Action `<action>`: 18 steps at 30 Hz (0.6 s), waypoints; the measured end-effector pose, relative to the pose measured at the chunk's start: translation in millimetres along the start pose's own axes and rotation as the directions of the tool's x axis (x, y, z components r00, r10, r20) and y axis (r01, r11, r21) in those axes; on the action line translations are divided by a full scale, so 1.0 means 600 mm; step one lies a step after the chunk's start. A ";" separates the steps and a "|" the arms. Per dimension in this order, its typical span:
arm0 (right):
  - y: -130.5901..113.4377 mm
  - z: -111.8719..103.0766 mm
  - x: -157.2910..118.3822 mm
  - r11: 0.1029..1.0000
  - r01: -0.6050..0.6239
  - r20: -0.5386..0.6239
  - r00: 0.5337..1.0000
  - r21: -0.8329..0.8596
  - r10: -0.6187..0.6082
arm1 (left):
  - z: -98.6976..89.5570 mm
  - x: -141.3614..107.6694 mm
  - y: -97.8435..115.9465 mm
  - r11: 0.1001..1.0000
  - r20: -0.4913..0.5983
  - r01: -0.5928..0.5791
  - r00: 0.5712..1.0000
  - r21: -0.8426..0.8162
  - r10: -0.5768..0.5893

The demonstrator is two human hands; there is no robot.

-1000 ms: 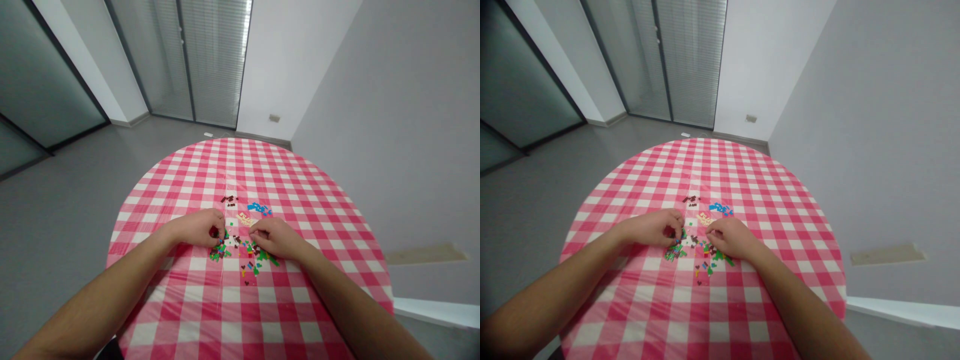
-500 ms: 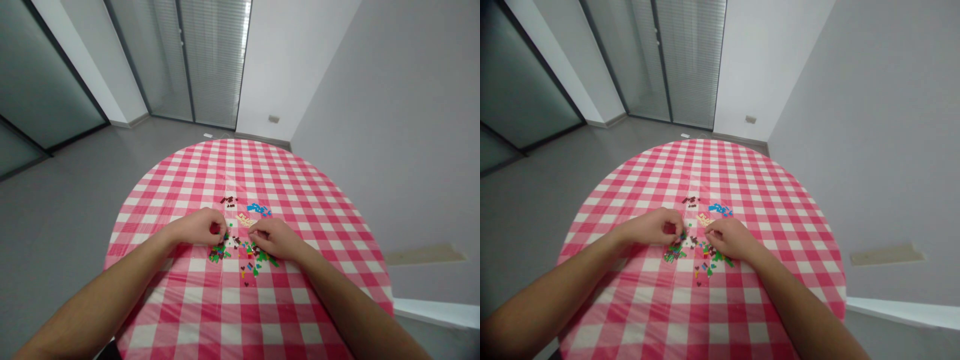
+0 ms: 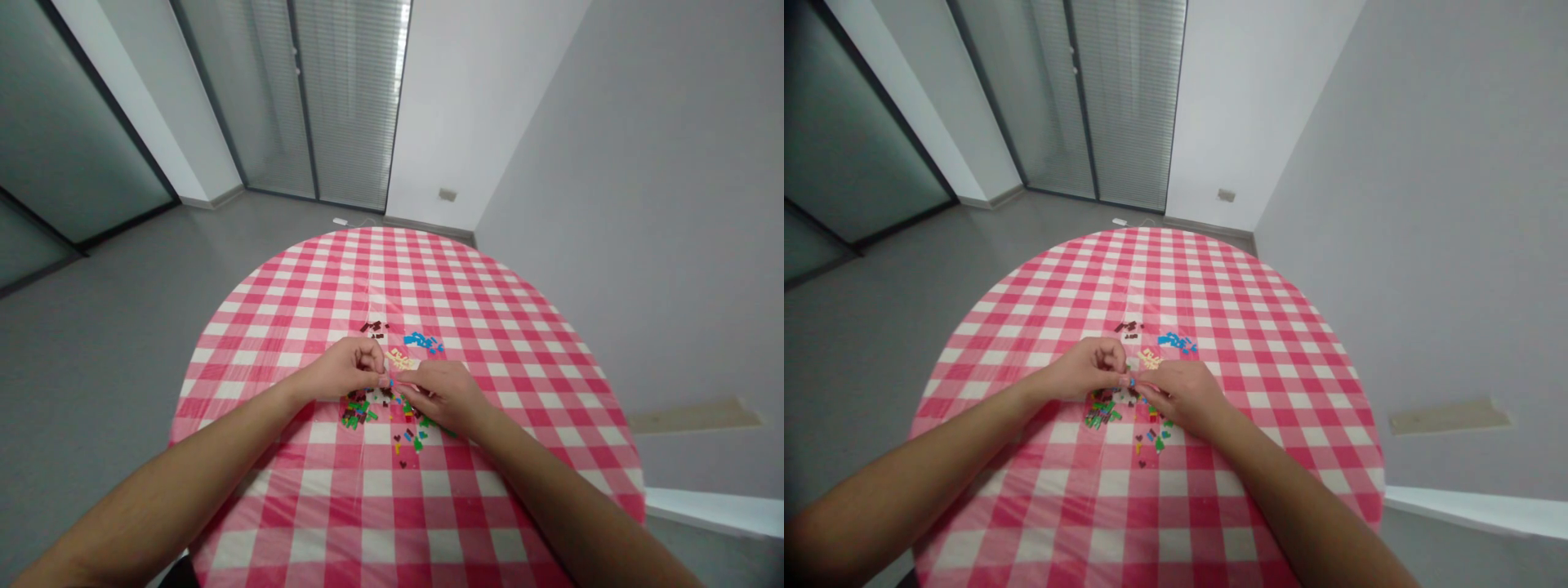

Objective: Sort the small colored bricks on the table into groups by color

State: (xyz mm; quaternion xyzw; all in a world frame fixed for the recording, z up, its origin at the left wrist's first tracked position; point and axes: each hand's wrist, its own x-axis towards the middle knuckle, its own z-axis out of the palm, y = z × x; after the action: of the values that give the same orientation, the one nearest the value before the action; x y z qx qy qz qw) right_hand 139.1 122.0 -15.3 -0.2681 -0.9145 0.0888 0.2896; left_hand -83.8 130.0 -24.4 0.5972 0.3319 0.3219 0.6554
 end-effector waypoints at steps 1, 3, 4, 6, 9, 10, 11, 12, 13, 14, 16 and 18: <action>0.000 0.000 0.001 1.000 -0.002 0.011 1.000 0.005 0.002 | 0.001 0.000 0.001 1.000 0.002 0.001 1.000 -0.003 -0.001; -0.001 0.000 0.002 1.000 0.004 0.015 1.000 0.025 -0.005 | 0.003 0.000 0.002 1.000 0.008 -0.001 1.000 -0.004 0.001; -0.001 0.001 0.003 0.999 0.011 0.013 1.000 0.038 -0.012 | 0.004 0.000 0.003 1.000 0.010 -0.001 1.000 -0.004 0.001; -0.003 0.002 0.003 0.998 0.016 0.016 1.000 0.055 -0.017 | 0.006 -0.001 0.004 1.000 0.006 0.006 1.000 -0.005 -0.006; -0.004 0.003 0.002 0.998 -0.009 0.044 0.999 0.064 0.006 | 0.008 -0.001 0.003 1.000 0.013 0.025 1.000 -0.001 -0.025; -0.004 0.003 0.001 0.998 -0.026 0.053 0.998 0.060 0.023 | 0.007 -0.001 0.002 1.000 0.018 0.023 1.000 0.003 -0.023; -0.001 0.002 0.001 0.997 -0.054 0.056 0.997 0.050 0.051 | 0.005 -0.001 0.001 1.000 0.019 0.014 1.000 0.012 -0.014; 0.002 0.000 0.001 0.995 -0.096 0.049 0.994 0.035 0.094 | 0.001 -0.001 0.001 1.000 0.012 -0.001 1.000 0.030 0.000; 0.007 -0.004 0.002 0.988 -0.156 0.029 0.987 0.015 0.155 | -0.004 -0.001 0.001 0.998 -0.003 -0.017 1.000 0.060 0.018; 0.014 -0.008 0.002 0.973 -0.230 -0.004 0.973 -0.010 0.230 | -0.010 -0.001 0.002 0.994 -0.027 -0.033 0.999 0.105 0.036; 0.028 -0.019 0.004 0.914 -0.403 -0.082 0.914 -0.049 0.398 | -0.023 -0.003 0.006 0.972 -0.086 -0.046 0.994 0.228 0.068; 0.043 -0.029 0.007 0.842 -0.530 -0.086 0.848 -0.100 0.524 | -0.034 -0.005 0.011 0.940 -0.134 -0.038 0.987 0.340 0.088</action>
State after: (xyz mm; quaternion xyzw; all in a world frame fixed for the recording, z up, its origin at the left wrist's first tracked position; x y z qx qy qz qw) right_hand 157.8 145.8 -7.3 -0.5282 -0.8010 0.1023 0.2625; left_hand -102.7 139.6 -19.0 0.6853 0.4102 0.3244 0.5068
